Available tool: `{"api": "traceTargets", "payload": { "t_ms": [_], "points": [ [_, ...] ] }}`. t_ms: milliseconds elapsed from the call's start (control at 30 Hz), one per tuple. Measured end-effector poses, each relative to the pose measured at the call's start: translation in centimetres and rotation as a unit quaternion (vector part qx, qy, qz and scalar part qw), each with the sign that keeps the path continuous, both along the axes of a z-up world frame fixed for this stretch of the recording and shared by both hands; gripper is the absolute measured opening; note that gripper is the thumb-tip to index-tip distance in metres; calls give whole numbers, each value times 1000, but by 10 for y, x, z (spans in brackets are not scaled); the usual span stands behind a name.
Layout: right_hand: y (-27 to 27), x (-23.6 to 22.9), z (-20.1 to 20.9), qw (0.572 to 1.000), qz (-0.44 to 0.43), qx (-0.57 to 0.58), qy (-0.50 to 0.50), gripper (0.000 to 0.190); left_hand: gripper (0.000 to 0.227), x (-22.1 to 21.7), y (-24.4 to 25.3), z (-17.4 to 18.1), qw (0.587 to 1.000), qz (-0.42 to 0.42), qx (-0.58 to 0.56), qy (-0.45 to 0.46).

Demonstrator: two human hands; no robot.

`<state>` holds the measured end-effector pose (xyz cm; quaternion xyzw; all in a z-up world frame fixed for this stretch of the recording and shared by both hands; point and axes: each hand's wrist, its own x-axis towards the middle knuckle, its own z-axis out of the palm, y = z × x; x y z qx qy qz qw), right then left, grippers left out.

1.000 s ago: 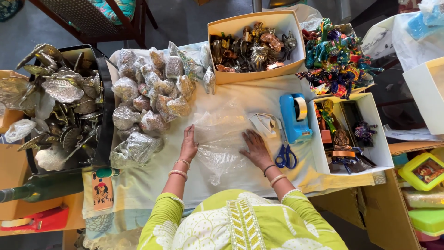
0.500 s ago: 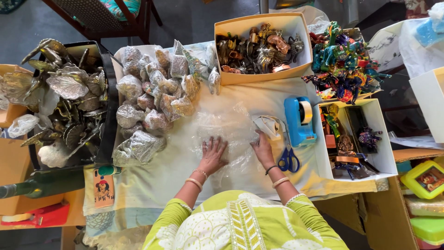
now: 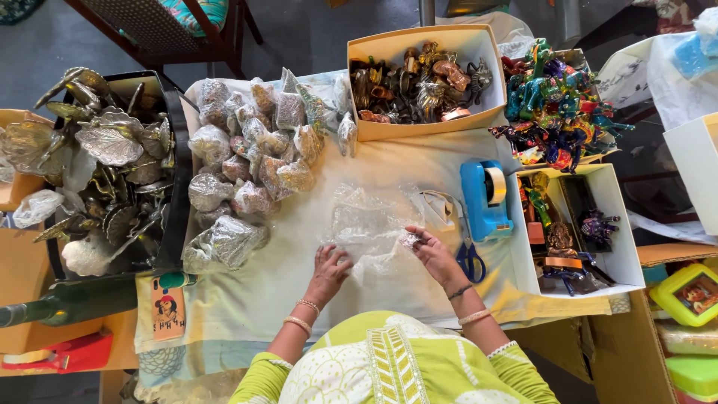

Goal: The person wraps small decorative items in bubble wrap and secures them with tape. They handle multiple items one at a time, placing the wrapped pieces into a pile on the table. The person also handles a larger decorative leaf-shaped object, wrapping it in bubble wrap.

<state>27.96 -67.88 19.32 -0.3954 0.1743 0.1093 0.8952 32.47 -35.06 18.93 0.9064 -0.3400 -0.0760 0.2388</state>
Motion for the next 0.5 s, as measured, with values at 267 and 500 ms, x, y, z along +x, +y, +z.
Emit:
{"api": "traceTargets", "payload": {
  "t_ms": [267, 500],
  "points": [
    [-9, -4, 28, 705, -39, -691, -157, 25, 20, 31, 25, -32, 769, 95, -432, 461],
    [15, 41, 62, 896, -30, -441, -28, 12, 19, 80, 18, 22, 781, 221, -451, 370]
  ]
}}
